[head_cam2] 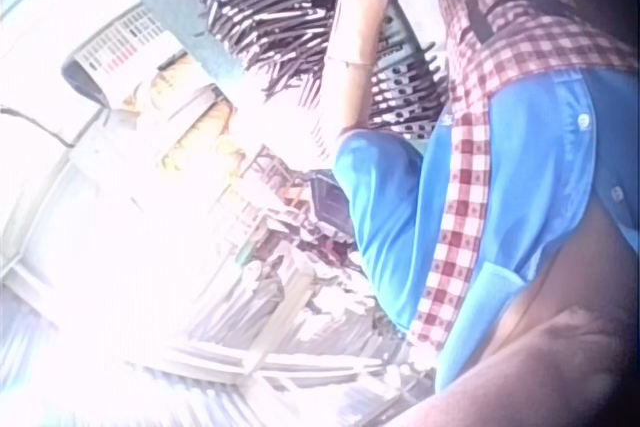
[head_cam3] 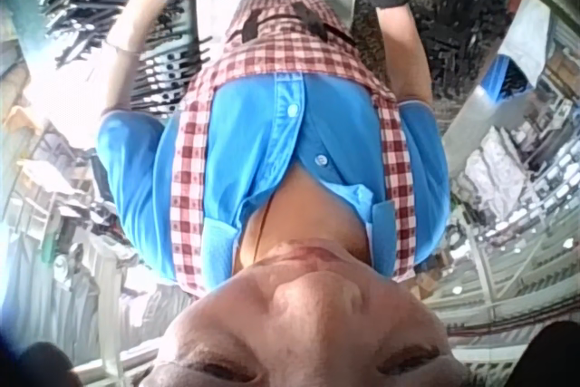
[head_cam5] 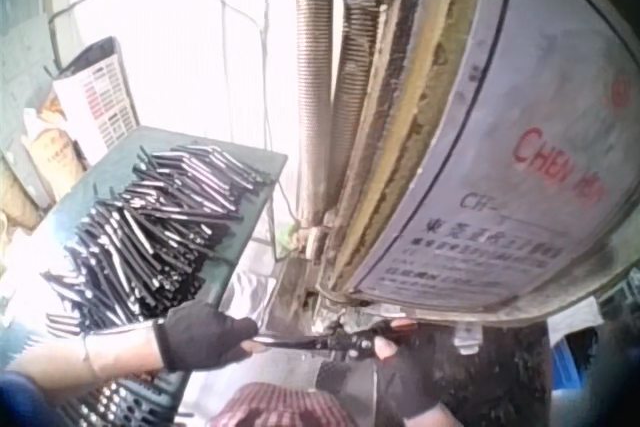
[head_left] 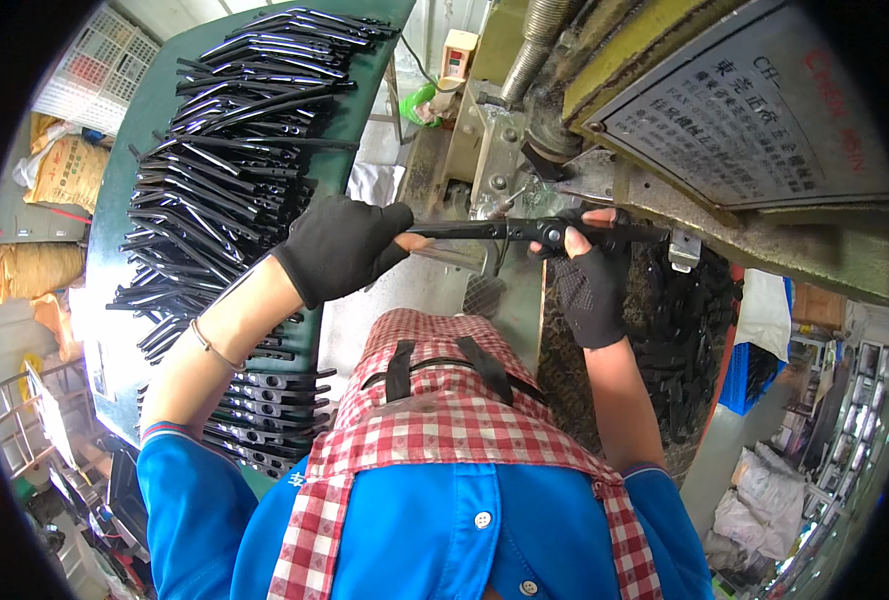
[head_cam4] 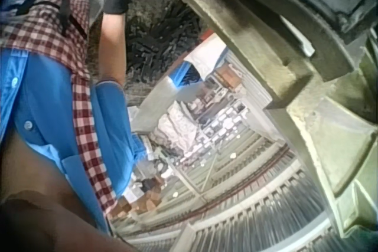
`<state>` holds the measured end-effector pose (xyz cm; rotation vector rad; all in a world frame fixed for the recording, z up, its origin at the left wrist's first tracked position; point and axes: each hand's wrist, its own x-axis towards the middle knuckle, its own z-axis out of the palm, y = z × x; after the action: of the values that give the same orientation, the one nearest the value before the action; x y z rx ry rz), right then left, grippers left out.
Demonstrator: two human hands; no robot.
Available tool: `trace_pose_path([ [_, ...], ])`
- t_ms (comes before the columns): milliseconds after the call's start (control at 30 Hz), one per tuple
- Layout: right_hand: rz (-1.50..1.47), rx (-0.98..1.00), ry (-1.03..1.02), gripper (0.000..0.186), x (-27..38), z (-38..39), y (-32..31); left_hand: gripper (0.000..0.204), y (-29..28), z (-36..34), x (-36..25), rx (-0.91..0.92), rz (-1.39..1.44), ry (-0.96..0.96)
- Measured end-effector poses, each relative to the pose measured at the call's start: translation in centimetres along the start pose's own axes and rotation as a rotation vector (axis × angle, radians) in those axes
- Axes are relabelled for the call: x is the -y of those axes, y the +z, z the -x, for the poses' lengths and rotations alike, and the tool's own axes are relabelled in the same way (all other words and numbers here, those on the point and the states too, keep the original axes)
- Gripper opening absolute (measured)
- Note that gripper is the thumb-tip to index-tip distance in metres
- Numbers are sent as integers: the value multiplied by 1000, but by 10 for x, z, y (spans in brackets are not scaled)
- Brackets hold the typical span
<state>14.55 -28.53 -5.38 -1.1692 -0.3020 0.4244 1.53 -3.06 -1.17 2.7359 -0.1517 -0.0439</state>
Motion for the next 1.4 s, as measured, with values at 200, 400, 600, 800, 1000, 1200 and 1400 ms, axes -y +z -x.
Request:
trace_pose_path([
  [200, 104, 69, 21, 21, 7, -31, -9, 30, -6, -23, 7, -12, 23, -30],
  [400, 28, 35, -97, 26, -8, -34, -8, 29, -4, -33, 19, -27, -28, 1],
  [600, -270, -46, 115, 24, -2, -22, 10, 31, -20, -43, 21, -70, -194, 87],
  [800, -200, -46, 140, 25, -11, -34, -7, 30, -19, -47, 24, -55, -102, 115],
  [1000, -136, -94, 84, 25, -10, -29, 7, 32, -12, -54, 31, -42, -157, 81],
  [1200, -192, -186, 139, 37, -19, -31, -5, 36, -27, -14, 76, -185, -123, 77],
  [1400, -245, -189, 151, 22, -18, -30, 4, 49, -31, 4, 89, -232, -156, -93],
])
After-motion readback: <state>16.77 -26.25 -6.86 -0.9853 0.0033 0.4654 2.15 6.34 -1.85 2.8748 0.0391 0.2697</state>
